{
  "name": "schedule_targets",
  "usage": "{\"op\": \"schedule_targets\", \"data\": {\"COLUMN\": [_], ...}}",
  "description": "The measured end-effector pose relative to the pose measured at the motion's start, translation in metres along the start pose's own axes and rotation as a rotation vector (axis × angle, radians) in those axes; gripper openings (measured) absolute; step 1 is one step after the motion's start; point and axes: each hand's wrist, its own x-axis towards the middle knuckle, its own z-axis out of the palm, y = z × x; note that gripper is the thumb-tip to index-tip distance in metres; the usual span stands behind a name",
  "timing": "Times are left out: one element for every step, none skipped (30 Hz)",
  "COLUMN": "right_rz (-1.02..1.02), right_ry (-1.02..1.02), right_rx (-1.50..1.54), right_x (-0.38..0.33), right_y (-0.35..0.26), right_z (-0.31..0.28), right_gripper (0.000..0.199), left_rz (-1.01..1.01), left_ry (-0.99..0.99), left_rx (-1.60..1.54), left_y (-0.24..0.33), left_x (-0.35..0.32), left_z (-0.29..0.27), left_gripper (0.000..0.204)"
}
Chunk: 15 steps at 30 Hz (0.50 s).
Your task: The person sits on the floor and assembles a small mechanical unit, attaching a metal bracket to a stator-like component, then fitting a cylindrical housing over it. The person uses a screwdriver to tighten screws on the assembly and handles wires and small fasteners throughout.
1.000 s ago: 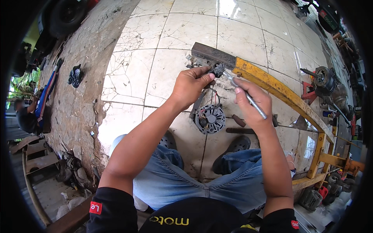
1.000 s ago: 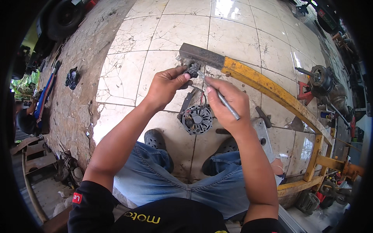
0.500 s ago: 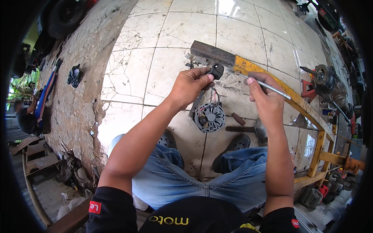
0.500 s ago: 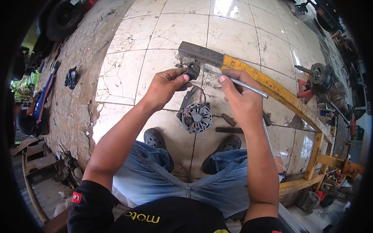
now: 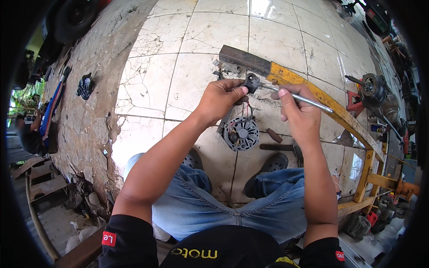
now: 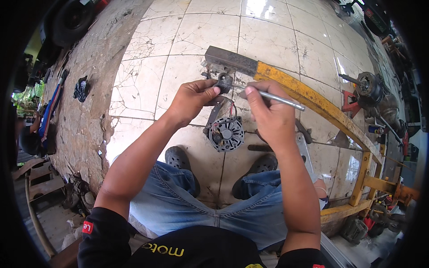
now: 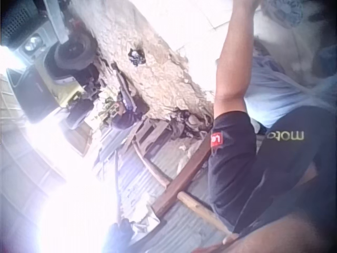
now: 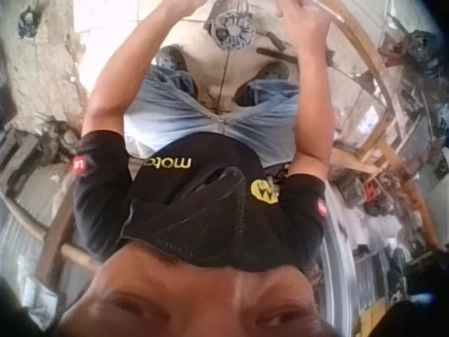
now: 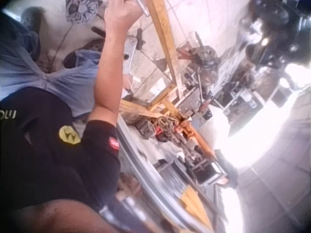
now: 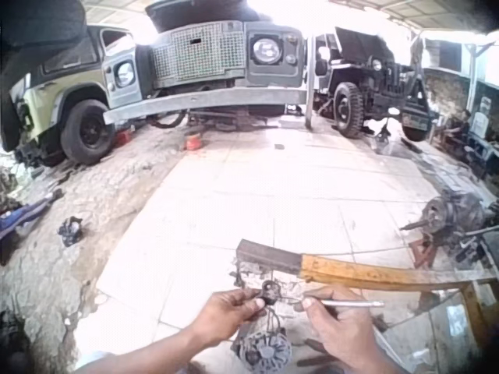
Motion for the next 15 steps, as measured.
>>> {"op": "schedule_targets", "data": {"right_rz": [-0.063,-0.046,-0.036,-0.025,0.017,0.024,0.031,0.041,0.033,0.025,0.014,0.033,0.052,0.073,0.066], "right_ry": [-0.022,0.019,0.059,0.098,0.149,0.12,0.091,0.067,0.039,0.012,-0.011,0.063,0.137,0.202,0.171], "right_rx": [-0.028,-0.052,-0.076,-0.099,-0.11,-0.064,-0.018,0.021,-0.007,-0.034,-0.06,-0.075,-0.09,-0.101,-0.034], "right_x": [0.0,0.003,0.011,0.017,0.02,0.018,0.014,0.01,0.011,0.012,0.014,0.016,0.018,0.02,0.019], "right_y": [0.008,0.014,0.017,0.018,0.014,0.01,0.004,-0.001,0.004,0.014,0.018,0.017,0.016,0.015,0.012], "right_z": [0.005,0.003,-0.003,-0.01,-0.011,-0.008,-0.004,-0.004,-0.004,-0.004,-0.005,-0.008,-0.013,-0.015,-0.017], "right_gripper": [0.015,0.015,0.015,0.015,0.016,0.016,0.016,0.017,0.017,0.017,0.017,0.017,0.017,0.017,0.017], "left_rz": [0.003,0.007,-0.024,-0.019,-0.019,-0.02,-0.019,-0.018,-0.018,-0.025,-0.028,-0.03,0.009,0.044,0.079], "left_ry": [-0.019,-0.047,-0.051,-0.051,-0.039,-0.027,-0.023,-0.027,-0.031,-0.032,-0.036,-0.041,-0.028,-0.006,0.017], "left_rx": [0.021,0.043,0.06,0.051,0.045,0.039,0.031,0.019,0.008,0.018,0.031,0.044,0.102,0.159,0.217], "left_y": [-0.002,-0.003,-0.002,-0.001,-0.003,-0.005,-0.005,-0.005,-0.005,-0.006,-0.007,-0.007,-0.008,-0.008,-0.008], "left_x": [-0.002,-0.003,-0.005,-0.004,-0.004,-0.004,-0.003,-0.002,-0.002,-0.002,-0.002,-0.002,-0.001,-0.002,-0.003], "left_z": [0.001,0.002,0.002,0.003,0.002,0.0,-0.003,-0.002,-0.001,0.001,0.0,0.0,0.0,-0.001,-0.002], "left_gripper": [0.043,0.042,0.042,0.042,0.042,0.042,0.042,0.041,0.041,0.041,0.041,0.041,0.04,0.039,0.039]}}
